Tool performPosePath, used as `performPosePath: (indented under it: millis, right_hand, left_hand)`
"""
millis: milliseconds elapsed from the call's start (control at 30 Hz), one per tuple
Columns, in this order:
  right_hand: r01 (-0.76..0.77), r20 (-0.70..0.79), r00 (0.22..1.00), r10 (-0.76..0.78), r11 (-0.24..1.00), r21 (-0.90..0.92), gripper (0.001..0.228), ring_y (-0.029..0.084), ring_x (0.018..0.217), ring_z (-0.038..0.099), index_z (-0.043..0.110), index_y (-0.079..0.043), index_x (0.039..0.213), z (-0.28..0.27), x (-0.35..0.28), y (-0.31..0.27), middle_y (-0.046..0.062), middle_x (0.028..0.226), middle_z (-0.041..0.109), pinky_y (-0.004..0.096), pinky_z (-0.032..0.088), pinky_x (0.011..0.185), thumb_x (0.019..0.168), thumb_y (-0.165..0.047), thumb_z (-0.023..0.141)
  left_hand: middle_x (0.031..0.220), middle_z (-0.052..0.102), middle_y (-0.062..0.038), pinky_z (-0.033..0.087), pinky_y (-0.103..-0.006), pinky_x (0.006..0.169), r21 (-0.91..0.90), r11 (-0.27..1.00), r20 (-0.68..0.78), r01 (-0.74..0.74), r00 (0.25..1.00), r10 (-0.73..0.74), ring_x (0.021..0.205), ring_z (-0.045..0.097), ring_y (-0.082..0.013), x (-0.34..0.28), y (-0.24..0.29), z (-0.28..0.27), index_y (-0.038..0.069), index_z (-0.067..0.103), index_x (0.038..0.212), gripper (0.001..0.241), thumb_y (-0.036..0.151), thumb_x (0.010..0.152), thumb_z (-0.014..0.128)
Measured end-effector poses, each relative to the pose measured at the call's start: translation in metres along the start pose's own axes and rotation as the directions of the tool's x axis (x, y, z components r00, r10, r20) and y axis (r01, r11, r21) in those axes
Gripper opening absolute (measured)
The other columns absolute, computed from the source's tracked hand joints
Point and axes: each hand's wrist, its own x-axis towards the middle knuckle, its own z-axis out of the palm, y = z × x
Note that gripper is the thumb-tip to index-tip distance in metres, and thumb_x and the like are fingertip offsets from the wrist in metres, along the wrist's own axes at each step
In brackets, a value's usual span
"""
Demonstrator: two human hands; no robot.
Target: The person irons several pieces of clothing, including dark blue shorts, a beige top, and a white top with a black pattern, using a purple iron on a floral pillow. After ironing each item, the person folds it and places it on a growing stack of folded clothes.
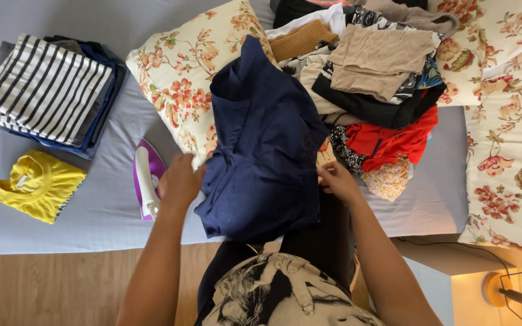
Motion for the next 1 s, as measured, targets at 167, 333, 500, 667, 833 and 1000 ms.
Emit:
performPosePath:
  millis: [167,333,500,667,833,1000]
  right_hand:
    - [-0.164,-0.036,0.983,0.181,0.947,0.275,0.087,0.034,0.089,0.072,0.049,-0.001,0.142,0.022,0.039,-0.007,0.022,0.115,0.065,0.051,0.063,0.07,0.086,-0.058,0.082]
    - [-0.21,-0.049,0.968,0.245,0.903,0.375,0.077,0.036,0.097,0.067,0.055,0.003,0.137,0.027,0.045,-0.025,0.024,0.118,0.064,0.051,0.058,0.075,0.083,-0.039,0.089]
    - [-0.149,-0.228,0.947,0.224,0.94,0.307,0.049,0.032,0.078,0.067,0.063,-0.002,0.12,-0.007,0.069,0.016,0.021,0.102,0.064,0.046,0.06,0.057,0.08,-0.022,0.085]
    - [-0.094,-0.29,0.953,0.089,0.996,-0.003,0.07,0.037,0.094,0.06,0.051,-0.003,0.132,-0.02,0.07,-0.014,0.022,0.115,0.053,0.05,0.058,0.072,0.078,-0.031,0.085]
    - [0.369,-0.33,0.823,-0.463,0.877,-0.308,0.053,0.045,0.106,0.06,0.058,0.006,0.125,0.024,0.09,-0.145,0.026,0.104,0.056,0.052,0.048,0.096,0.093,-0.034,0.072]
    - [0.304,0.063,0.948,-0.313,0.826,-0.474,0.058,0.033,0.121,0.063,0.065,-0.029,0.133,0.095,0.171,-0.24,0.009,0.121,0.071,0.045,0.049,0.105,0.093,-0.07,0.057]
  left_hand:
    - [0.159,0.03,-0.004,0.055,-0.0594,0.096,-0.027,0.98,-0.047,-0.198,0.979,0.197,0.11,0.066,-0.0478,0.02,0.121,-0.06,0.02,0.041,0.15,0.058,0.04,0.099,0.062]
    - [0.163,0.028,-0.006,0.051,-0.06,0.102,-0.099,0.96,-0.032,-0.262,0.965,0.26,0.118,0.062,-0.0488,0.066,0.149,-0.045,0.023,0.025,0.161,0.078,0.03,0.096,0.068]
    - [0.119,0.067,-0.009,0.05,-0.0482,0.102,-0.347,0.93,-0.202,-0.125,0.978,0.056,0.117,0.065,-0.0363,0.117,0.078,-0.003,0.025,0.068,0.124,0.03,0.027,0.095,0.069]
    - [0.111,0.068,-0.005,0.053,-0.0403,0.096,-0.406,0.914,-0.114,0.005,0.992,-0.057,0.107,0.069,-0.0265,0.129,0.014,0.034,0.025,0.073,0.111,0.03,0.032,0.082,0.076]
    - [0.118,0.057,-0.02,0.052,-0.0439,0.092,-0.687,0.726,-0.182,-0.043,0.977,-0.114,0.096,0.066,-0.0324,0.114,0.017,0.041,0.004,0.071,0.106,0.039,0.023,0.074,0.083]
    - [0.079,0.076,-0.006,0.058,-0.0341,0.073,-0.614,0.737,0.118,0.281,0.956,-0.267,0.076,0.076,-0.0219,0.088,0.036,0.015,0.023,0.074,0.1,0.043,0.062,0.083,0.079]
